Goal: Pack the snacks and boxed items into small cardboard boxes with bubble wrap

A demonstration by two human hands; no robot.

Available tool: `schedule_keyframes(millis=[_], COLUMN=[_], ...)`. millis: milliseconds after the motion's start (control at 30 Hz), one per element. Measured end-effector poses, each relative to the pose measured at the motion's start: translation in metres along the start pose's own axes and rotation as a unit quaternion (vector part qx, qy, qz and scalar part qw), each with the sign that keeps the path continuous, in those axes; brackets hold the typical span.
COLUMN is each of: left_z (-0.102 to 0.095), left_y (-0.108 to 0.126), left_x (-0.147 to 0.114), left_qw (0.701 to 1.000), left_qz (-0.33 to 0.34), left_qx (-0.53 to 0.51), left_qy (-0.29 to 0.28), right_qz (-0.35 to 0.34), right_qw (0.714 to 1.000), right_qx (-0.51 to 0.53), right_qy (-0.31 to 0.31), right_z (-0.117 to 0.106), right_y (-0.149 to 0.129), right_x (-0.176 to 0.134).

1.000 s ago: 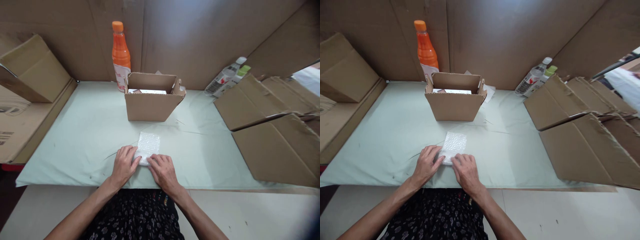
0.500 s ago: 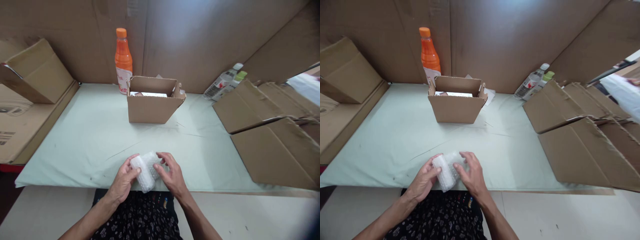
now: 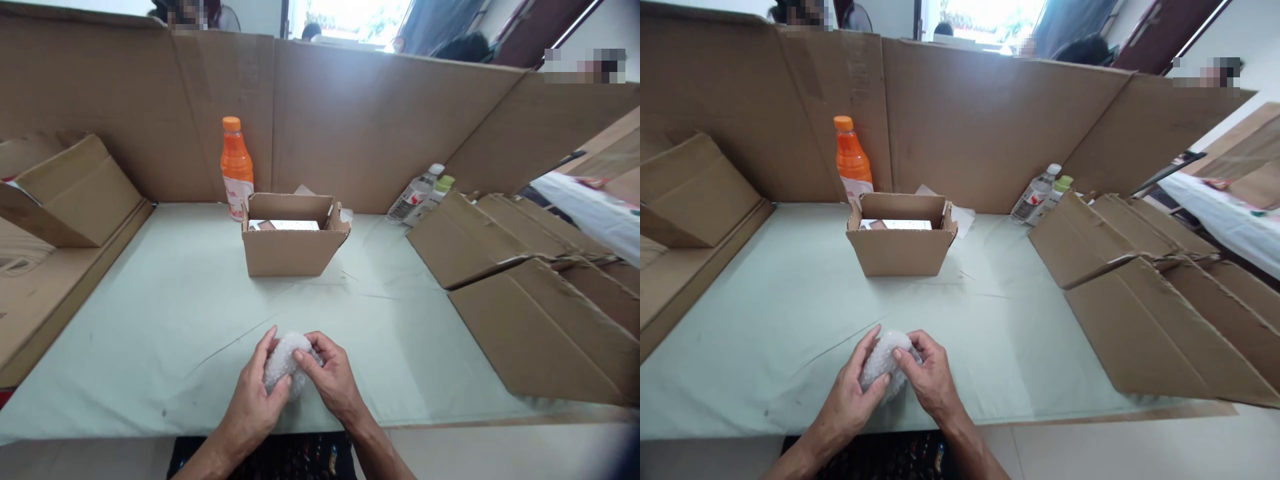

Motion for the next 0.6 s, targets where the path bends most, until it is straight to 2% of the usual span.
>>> schedule_keyframes(millis=[100,167,233,300,367,433,467,533,600], left_z=[0.014,0.015,0.006,-0.016,-0.050,-0.082,-0.093,-0.101,-0.098], left_y=[-0.007,-0.001,0.013,0.040,0.076,0.107,0.116,0.120,0.111], left_x=[0.004,0.012,0.029,0.057,0.088,0.112,0.122,0.143,0.160], left_qw=[0.988,0.983,0.986,0.995,0.985,0.941,0.914,0.878,0.867], left_qz=[-0.089,-0.093,-0.063,0.030,0.166,0.281,0.317,0.344,0.344], left_qx=[-0.078,-0.081,-0.057,-0.016,0.057,0.157,0.205,0.278,0.316], left_qy=[-0.101,-0.137,-0.141,-0.096,-0.003,0.104,0.146,0.185,0.174], right_qz=[0.009,-0.007,-0.049,-0.106,-0.163,-0.209,-0.220,-0.194,-0.119], right_qw=[0.998,0.992,0.983,0.977,0.973,0.962,0.950,0.909,0.828], right_qx=[-0.039,-0.102,-0.164,-0.184,-0.154,-0.129,-0.150,-0.282,-0.472], right_qy=[-0.051,-0.077,-0.067,-0.023,0.048,0.122,0.162,0.238,0.278], right_z=[-0.005,-0.011,-0.024,-0.046,-0.077,-0.107,-0.119,-0.132,-0.131], right_y=[-0.001,-0.018,-0.052,-0.101,-0.152,-0.193,-0.207,-0.222,-0.222], right_x=[0.007,0.010,0.015,0.028,0.049,0.076,0.090,0.119,0.144])
Point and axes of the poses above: each hand's wrist, its own x-axis towards the middle knuckle, its own z-axis out of the palm, y = z × x, the point moved 9 cm from there along x, towards the middle knuckle, and after that the axes turned 9 degrees about z, right-handed, at the moved point
